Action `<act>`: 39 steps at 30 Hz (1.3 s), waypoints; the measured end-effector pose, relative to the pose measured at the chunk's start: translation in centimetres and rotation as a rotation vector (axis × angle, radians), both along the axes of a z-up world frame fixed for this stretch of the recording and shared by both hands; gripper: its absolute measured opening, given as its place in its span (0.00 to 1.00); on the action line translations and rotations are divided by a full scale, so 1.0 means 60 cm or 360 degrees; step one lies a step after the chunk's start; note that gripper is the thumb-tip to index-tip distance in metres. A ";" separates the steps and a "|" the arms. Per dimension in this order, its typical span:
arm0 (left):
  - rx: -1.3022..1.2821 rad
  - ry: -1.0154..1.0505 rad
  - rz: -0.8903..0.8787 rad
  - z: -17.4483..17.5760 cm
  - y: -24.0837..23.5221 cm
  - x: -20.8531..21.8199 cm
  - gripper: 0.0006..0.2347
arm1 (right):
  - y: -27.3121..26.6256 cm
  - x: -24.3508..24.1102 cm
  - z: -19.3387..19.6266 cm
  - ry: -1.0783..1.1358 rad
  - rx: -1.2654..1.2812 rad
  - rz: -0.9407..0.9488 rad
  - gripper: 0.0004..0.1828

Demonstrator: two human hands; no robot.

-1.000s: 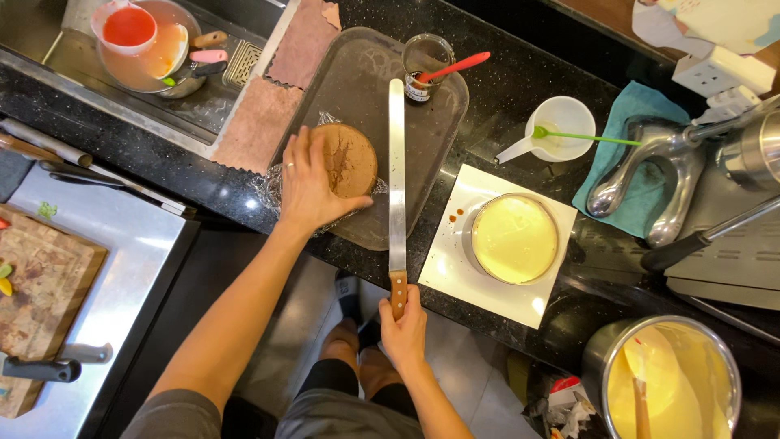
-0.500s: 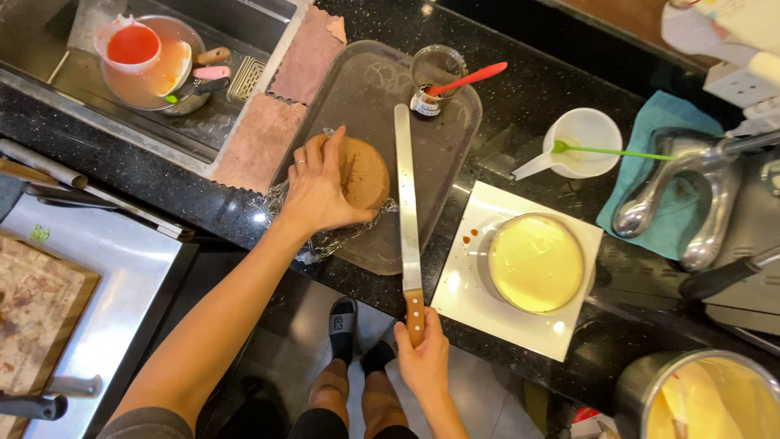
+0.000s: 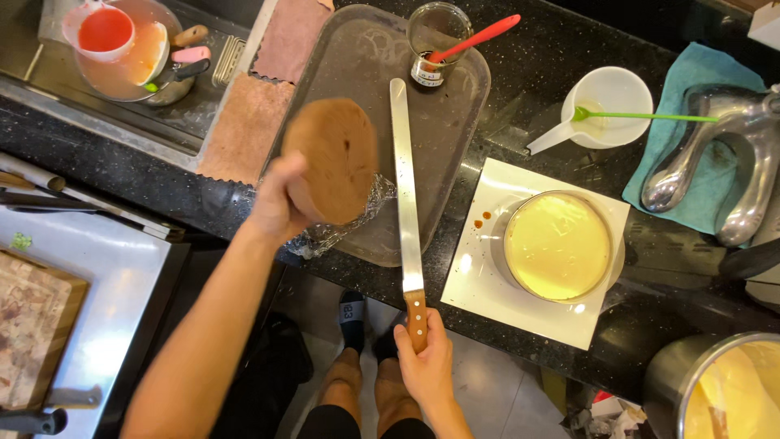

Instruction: The person stirs a pale yellow cream in a metal bowl, pours it into a cake tin, and places a chocolate cake layer on top. They then brush a dark liquid onto the cake layer and spread more cream over it.

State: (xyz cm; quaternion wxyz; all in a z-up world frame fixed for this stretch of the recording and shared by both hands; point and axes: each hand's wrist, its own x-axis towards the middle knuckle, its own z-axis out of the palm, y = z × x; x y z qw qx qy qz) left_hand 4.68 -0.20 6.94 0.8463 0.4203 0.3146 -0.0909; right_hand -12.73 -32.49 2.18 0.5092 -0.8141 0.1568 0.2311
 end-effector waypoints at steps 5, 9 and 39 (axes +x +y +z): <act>0.0929 -0.0217 0.0457 0.020 -0.048 -0.044 0.33 | -0.014 0.000 0.012 0.0052 -0.0078 0.0058 0.09; 0.1830 -0.0395 0.0393 -0.007 -0.058 -0.082 0.31 | -0.028 -0.001 0.009 0.0088 -0.0196 0.0090 0.11; 0.3100 -0.1096 -0.1272 -0.028 -0.031 -0.017 0.32 | 0.095 -0.033 -0.029 -0.0069 0.0372 -0.0202 0.17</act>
